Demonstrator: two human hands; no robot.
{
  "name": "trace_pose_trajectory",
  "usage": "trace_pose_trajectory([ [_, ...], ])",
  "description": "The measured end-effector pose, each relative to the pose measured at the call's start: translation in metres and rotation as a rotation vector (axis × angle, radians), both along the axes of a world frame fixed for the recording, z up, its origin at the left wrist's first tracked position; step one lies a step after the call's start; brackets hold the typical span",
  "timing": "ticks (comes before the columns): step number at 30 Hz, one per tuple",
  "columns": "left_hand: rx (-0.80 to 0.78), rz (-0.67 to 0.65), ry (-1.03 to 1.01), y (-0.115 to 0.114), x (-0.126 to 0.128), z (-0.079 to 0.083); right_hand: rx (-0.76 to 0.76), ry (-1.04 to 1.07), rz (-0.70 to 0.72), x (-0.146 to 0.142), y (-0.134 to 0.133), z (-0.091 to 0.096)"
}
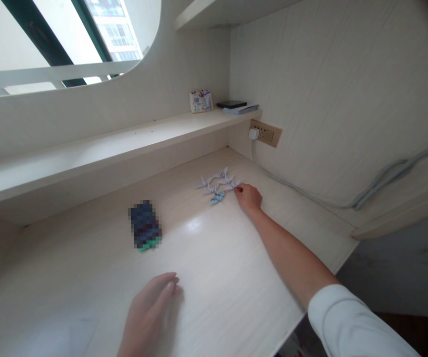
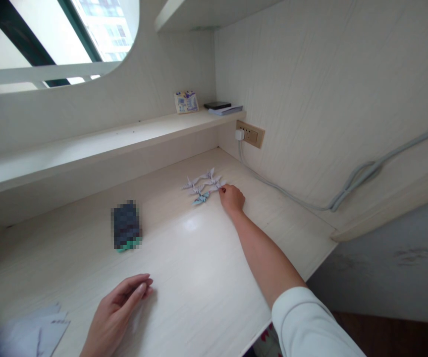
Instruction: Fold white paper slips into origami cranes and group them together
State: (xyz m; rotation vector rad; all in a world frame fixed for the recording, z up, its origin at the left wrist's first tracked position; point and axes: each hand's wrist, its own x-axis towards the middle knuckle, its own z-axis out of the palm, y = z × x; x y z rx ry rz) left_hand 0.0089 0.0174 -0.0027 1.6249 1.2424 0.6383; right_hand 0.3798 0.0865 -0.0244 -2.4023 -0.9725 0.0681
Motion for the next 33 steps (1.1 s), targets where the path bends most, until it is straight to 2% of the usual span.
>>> trace_pose_trajectory([
  [11, -0.001, 0.002, 0.007, 0.0, 0.0, -0.003, 0.04, 0.039, -0.007, 0.0, -0.001, 0.0],
  [23, 0.003, 0.016, -0.001, -0.002, 0.003, 0.002, 0.22, 0.097, -0.039, 0.006, -0.003, -0.01],
  [28, 0.005, 0.042, 0.029, -0.004, 0.001, 0.004, 0.309, 0.134, 0.006, -0.003, -0.022, -0.009],
  [33, 0.022, 0.118, 0.099, -0.006, -0.008, -0.001, 0.297, 0.182, 0.179, -0.046, -0.06, -0.008],
])
